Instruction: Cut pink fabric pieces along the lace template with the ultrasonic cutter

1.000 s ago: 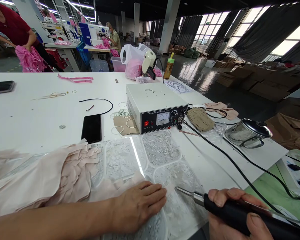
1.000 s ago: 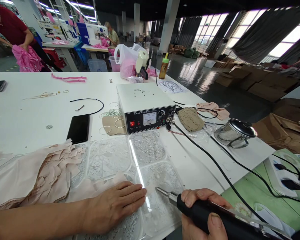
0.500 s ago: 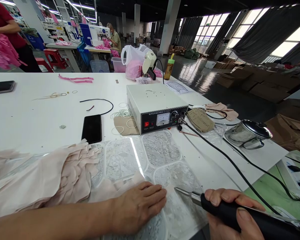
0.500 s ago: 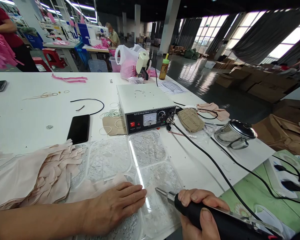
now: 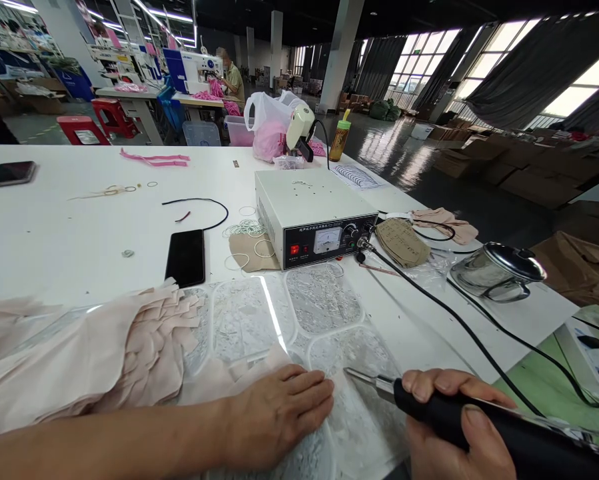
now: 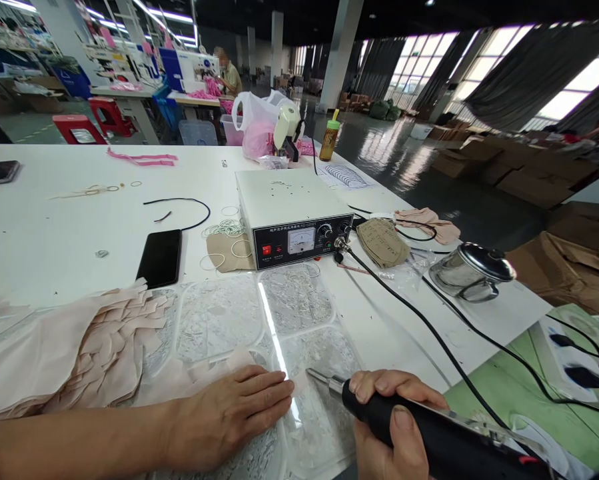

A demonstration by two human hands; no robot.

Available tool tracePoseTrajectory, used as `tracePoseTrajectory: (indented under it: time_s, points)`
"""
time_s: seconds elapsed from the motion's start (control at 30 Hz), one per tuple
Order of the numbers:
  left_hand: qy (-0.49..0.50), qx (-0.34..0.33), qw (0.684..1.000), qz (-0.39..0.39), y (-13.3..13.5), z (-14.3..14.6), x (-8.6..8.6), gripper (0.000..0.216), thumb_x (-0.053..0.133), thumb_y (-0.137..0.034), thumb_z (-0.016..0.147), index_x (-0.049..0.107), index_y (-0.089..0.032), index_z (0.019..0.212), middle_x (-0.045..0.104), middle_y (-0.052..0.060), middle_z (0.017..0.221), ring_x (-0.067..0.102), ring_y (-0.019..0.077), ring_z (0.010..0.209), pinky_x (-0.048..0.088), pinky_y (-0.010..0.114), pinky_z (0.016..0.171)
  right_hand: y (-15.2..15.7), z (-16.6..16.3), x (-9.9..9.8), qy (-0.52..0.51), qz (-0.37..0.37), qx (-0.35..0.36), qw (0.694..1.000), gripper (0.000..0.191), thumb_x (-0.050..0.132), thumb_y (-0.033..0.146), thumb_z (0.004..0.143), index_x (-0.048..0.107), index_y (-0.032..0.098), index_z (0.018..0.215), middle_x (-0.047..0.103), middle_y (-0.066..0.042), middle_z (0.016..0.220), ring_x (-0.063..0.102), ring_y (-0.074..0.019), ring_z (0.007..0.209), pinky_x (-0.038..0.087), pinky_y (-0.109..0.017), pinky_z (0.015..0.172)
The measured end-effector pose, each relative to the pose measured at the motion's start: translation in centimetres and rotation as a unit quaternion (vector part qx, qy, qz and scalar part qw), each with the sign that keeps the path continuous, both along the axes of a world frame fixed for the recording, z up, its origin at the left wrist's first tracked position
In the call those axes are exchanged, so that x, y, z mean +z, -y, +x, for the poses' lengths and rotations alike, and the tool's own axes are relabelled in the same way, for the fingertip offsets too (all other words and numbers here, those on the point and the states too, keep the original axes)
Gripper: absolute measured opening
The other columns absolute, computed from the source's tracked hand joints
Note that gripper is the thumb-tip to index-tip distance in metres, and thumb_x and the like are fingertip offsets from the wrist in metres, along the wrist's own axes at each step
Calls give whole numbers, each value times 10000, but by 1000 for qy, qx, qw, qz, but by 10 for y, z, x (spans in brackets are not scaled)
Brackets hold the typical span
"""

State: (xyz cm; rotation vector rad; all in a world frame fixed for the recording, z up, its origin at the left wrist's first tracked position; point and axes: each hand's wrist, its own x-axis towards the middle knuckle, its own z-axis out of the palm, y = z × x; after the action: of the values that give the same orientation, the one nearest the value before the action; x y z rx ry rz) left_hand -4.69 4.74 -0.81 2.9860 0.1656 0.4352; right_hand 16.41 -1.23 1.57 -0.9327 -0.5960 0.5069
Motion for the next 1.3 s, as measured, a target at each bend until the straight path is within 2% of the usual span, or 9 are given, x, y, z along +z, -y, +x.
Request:
tracePoseTrajectory:
  time_s: [0.3,0.57,0.8,1.3]
  points:
    - [-3,-2,1000,-13,0,-1,0,400,408,-190,963,488,-35,1323,535,155,1359,504,254,1222,410,365,987,-1,-2,2,-18,-9,-21,1000,95,552,232,660,480,210,717,434,41,685,464,-116,505,457,-333,495]
    - [-6,-3,1000,-6,0,0,2,393,387,-188,971,492,-32,1316,532,157,1363,496,250,1227,415,366,991,0,-1,1,11,-8,-10,1000,134,595,223,692,467,215,729,450,52,674,478,-114,505,479,-335,506]
    - [-1,-2,1000,-2,0,0,-1,392,380,-196,970,499,-36,1307,530,153,1365,502,252,1217,407,368,990,9,2,-2,-28,3,-6,1000,133,588,238,668,464,210,708,433,56,675,475,-102,501,472,-311,494]
    - [-17,6,997,76,2,-6,6,351,384,-160,975,539,-30,1262,569,149,1316,507,283,1208,409,393,952,7,-4,5,5,-15,-30,999,117,584,216,670,479,216,720,446,52,656,473,-122,496,471,-352,499]
